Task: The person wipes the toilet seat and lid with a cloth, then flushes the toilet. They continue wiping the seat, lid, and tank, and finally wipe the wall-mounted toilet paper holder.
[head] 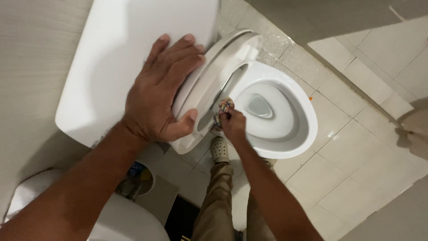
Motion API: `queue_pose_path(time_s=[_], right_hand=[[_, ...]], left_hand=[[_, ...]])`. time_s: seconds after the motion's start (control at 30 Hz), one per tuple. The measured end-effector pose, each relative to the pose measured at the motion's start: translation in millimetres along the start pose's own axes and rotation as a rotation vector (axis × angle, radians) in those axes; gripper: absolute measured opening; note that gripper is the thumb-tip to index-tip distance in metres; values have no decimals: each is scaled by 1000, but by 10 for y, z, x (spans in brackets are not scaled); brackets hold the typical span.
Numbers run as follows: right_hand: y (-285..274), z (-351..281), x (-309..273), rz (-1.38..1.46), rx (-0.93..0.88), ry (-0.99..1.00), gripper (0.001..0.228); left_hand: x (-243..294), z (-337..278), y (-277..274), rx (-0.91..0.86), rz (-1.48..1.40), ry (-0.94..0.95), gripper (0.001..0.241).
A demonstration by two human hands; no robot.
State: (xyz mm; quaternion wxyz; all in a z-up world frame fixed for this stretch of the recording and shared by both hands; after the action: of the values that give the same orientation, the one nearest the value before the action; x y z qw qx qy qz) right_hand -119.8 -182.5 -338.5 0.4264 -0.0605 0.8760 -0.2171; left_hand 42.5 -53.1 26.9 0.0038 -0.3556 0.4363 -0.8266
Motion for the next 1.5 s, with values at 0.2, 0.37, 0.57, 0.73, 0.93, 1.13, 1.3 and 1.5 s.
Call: queue_pose_path(time_s=[0.2, 0.37, 0.57, 0.73, 0.93, 1.13, 1.3, 1.5], right_hand=[[-753, 408, -876, -275, 169, -603, 13], [-926, 508, -1054, 21, -61, 148, 72], [15, 71, -240, -457, -205, -316, 55], [317, -483, -248, -164, -13, -499, 41], [-164, -1076, -1259, 330, -323, -183, 25], [-752, -1394, -2297, 607, -534, -88, 22], [-1336, -1295, -2690, 672, -289, -233, 16], [-1200, -1092, -2364, 544, 243, -309, 9]], left_hand=[[8, 27, -10, 11, -1, 10, 66], [-3, -2, 15, 0, 9, 23, 68], [15, 15, 9, 3, 13, 24, 68], [14, 24, -2, 13, -2, 25, 69], [16, 19, -2, 24, -3, 35, 72], [29, 26, -5, 9, -7, 44, 71], [-7, 5, 18, 6, -2, 54, 75], [34, 15, 2, 14, 15, 85, 73]])
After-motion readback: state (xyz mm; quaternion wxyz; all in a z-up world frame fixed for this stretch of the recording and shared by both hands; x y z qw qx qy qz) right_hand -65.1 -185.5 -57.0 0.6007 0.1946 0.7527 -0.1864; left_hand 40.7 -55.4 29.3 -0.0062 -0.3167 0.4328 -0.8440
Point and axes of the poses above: each hand's wrist, its own z-axis towards the middle knuckle, its own y-axis out of the palm, x = y × z, the point moved 7 cm from there along z, towards the middle knuckle, and after that the axes turned 2 degrees about y, right-handed, at the moved point
